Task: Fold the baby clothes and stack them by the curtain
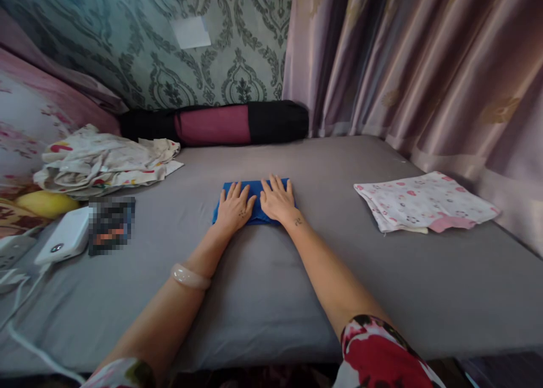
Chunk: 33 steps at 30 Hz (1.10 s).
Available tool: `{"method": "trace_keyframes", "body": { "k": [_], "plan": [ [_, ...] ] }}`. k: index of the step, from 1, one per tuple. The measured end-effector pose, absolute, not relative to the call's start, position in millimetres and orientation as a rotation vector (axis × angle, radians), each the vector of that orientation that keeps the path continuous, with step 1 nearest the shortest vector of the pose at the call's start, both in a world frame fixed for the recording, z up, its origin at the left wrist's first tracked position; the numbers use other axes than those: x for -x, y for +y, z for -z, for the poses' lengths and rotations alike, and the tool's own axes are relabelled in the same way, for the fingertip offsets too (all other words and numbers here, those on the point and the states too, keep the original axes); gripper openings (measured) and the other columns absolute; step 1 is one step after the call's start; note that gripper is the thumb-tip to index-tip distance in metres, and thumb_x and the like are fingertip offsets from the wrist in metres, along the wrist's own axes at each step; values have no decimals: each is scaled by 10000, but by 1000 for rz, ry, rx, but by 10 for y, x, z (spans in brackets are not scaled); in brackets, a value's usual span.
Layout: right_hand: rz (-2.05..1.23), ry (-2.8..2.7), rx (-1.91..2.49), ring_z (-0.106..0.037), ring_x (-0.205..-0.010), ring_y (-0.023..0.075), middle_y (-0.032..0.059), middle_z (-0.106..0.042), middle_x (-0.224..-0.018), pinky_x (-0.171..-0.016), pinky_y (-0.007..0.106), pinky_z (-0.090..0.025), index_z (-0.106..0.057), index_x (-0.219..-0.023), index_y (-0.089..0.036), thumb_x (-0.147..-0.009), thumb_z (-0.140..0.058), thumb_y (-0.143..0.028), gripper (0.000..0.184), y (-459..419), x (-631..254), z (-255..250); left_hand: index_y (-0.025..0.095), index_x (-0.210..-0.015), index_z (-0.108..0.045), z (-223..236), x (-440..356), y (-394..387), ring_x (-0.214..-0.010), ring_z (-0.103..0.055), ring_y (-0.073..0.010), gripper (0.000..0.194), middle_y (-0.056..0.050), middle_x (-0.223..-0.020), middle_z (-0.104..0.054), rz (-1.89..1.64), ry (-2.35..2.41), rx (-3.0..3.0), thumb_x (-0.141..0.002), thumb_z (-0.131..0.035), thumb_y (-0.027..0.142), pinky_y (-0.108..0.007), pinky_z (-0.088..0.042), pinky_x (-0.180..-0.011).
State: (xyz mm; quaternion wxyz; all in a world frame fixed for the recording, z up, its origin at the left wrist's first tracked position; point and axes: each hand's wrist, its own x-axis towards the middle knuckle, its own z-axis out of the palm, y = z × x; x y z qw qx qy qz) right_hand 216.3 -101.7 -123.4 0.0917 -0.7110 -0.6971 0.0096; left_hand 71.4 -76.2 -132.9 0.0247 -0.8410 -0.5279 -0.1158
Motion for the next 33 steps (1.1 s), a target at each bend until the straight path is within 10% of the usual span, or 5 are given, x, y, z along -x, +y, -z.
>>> {"method": "trace_keyframes", "body": {
  "k": [33],
  "plan": [
    [-172, -1853, 2341, -210, -1437, 285, 173, -243, -1558, -1162, 494, -147, -231, -1497, -11, -972, -183, -426, 670, -949, -2356, 1365, 96, -1456, -345, 1329, -624, -841, -1438, -223, -343, 946, -219, -1538, -280, 307, -1725, 2721, -811, -318, 788, -501, -200, -1151]
  ]
}}
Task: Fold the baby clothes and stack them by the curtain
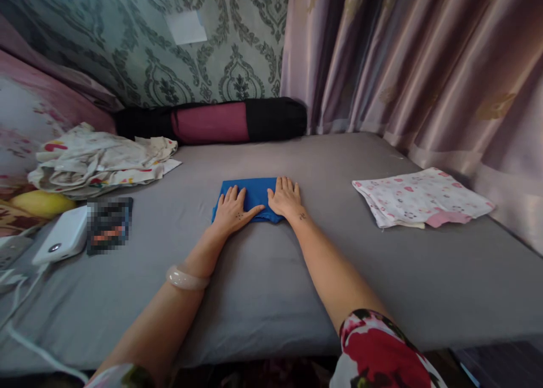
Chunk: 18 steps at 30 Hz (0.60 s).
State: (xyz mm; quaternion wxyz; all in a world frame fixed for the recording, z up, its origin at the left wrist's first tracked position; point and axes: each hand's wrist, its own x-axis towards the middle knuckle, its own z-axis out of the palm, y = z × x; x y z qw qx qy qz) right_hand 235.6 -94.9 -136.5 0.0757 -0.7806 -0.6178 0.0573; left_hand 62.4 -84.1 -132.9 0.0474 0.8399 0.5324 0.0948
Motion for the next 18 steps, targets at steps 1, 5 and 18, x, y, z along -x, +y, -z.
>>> {"method": "trace_keyframes", "body": {
  "k": [1, 5, 18],
  "plan": [
    [-165, -1850, 2336, -208, -1437, 286, 174, -244, -1557, -1162, 503, -140, -238, -1494, -11, -972, -180, -425, 669, -951, -2352, 1347, 96, -1454, -347, 1322, -612, -844, -1438, -225, -342, 943, -219, -1536, -286, -288, 1620, -2565, -811, -324, 785, -496, -202, -1152],
    [-29, -1868, 2257, -165, -1451, 283, 182, -222, -1563, -1173, 489, -94, -264, -1482, -2, -975, -161, -416, 663, -966, -2292, 1282, 82, -1454, -336, 1272, -521, -882, -1438, -221, -347, 941, -227, -1534, -284, -251, 1576, -2572, -816, -344, 774, -490, -219, -1145],
    [-186, -1942, 2291, -147, -1454, 297, 197, -177, -1572, -1175, 398, -156, -221, -1491, 29, -971, -188, -442, 702, -905, -2314, 1403, 74, -1462, -311, 1319, -405, -987, -1440, -226, -328, 812, -221, -1537, -281, -249, 1663, -2546, -902, -311, 662, -500, -208, -1152]
  ]
}}
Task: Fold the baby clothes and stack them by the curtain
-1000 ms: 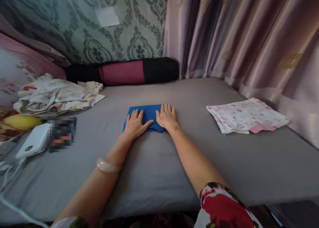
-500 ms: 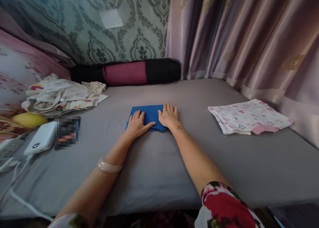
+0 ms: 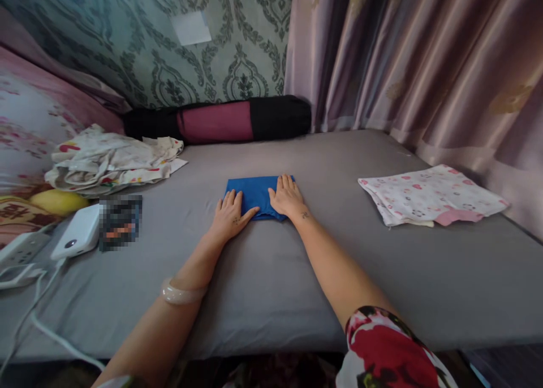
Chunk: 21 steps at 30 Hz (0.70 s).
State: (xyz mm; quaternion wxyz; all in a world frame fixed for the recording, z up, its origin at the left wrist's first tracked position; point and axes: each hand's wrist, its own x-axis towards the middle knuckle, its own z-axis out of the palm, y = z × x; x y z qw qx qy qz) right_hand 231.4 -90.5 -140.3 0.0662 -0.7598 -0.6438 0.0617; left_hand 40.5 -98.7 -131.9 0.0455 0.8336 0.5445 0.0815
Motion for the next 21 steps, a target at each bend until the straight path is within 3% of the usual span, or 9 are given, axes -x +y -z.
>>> {"method": "trace_keyframes", "body": {
  "k": [6, 13, 21],
  "plan": [
    [-102, -1973, 2313, -154, -1452, 301, 197, -203, -1565, -1173, 446, -138, -267, -1478, 16, -967, -218, -403, 663, -876, -2149, 1287, 93, -1415, -374, 1321, -388, -970, -1427, -263, -318, 716, -208, -1514, -339, -355, 1628, -2502, -921, -335, 611, -510, -225, -1146],
    [-184, -2069, 2154, -140, -1460, 251, 143, -194, -1578, -1178, 424, -120, -244, -1501, -35, -977, -197, -401, 640, -687, -1674, 1317, 108, -1264, -504, 1364, -373, -836, -1282, -481, -222, 384, -159, -1345, -549, -626, 1607, -2413, -960, -310, 240, -366, -383, -1070],
    [-244, -2031, 2205, -128, -1462, 234, 127, -199, -1579, -1186, 426, -81, -209, -1511, -34, -975, -166, -423, 663, -648, -1668, 1419, 116, -1287, -508, 1309, -315, -763, -1235, -533, -185, 423, -128, -1315, -588, -733, 1619, -2195, -920, -297, 133, -315, -411, -1065]
  ]
}}
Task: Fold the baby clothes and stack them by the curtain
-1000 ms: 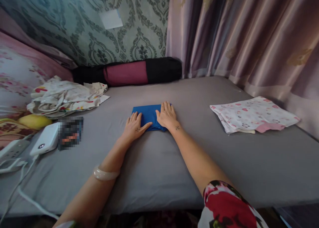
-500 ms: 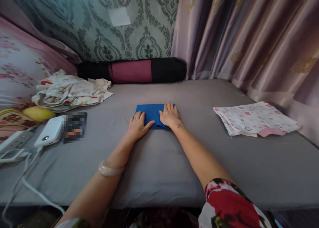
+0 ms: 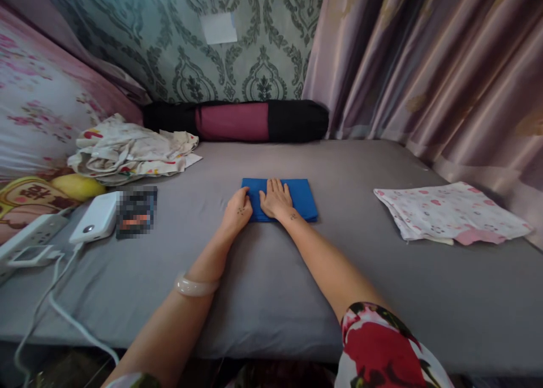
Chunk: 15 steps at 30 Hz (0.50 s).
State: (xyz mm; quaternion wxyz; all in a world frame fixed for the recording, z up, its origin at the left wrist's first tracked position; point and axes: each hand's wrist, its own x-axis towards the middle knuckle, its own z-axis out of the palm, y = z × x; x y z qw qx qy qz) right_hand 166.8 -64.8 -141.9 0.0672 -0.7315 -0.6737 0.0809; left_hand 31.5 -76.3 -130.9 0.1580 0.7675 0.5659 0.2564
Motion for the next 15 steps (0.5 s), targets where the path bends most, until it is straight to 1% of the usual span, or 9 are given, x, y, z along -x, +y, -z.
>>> {"method": "trace_keyframes", "body": {
  "k": [2, 5, 10, 15],
  "plan": [
    [-271, -2043, 2216, -119, -1464, 235, 125, -187, -1583, -1187, 424, -80, -198, -1514, -37, -976, -169, -424, 664, -647, -1672, 1386, 106, -1295, -506, 1262, -289, -750, -1238, -532, -178, 439, -127, -1321, -587, -779, 1644, -2093, -913, -290, 120, -303, -410, -1067],
    [-314, -2031, 2240, -131, -1461, 245, 139, -190, -1580, -1183, 435, -91, -198, -1512, -28, -974, -189, -409, 659, -631, -1642, 1324, 114, -1268, -535, 1211, -242, -719, -1221, -548, -185, 439, -122, -1290, -612, -883, 1666, -1913, -898, -298, 107, -319, -420, -1055],
    [-231, -1987, 2177, -107, -1463, 256, 148, -190, -1579, -1179, 448, -65, -230, -1500, -18, -973, -218, -368, 633, -564, -1434, 1248, 114, -1164, -602, 1217, -157, -645, -1163, -588, -218, 406, -141, -1211, -653, -1025, 1708, -1651, -850, -347, 78, -347, -438, -1021],
    [-284, -1996, 2125, -83, -1466, 255, 150, -150, -1587, -1177, 446, -57, -212, -1504, -14, -977, -196, -426, 669, -500, -1221, 1269, 114, -1102, -620, 1284, -49, -553, -1134, -600, -233, 387, -151, -1149, -668, -1168, 1736, -1507, -814, -366, 67, -363, -440, -1007]
  ]
}}
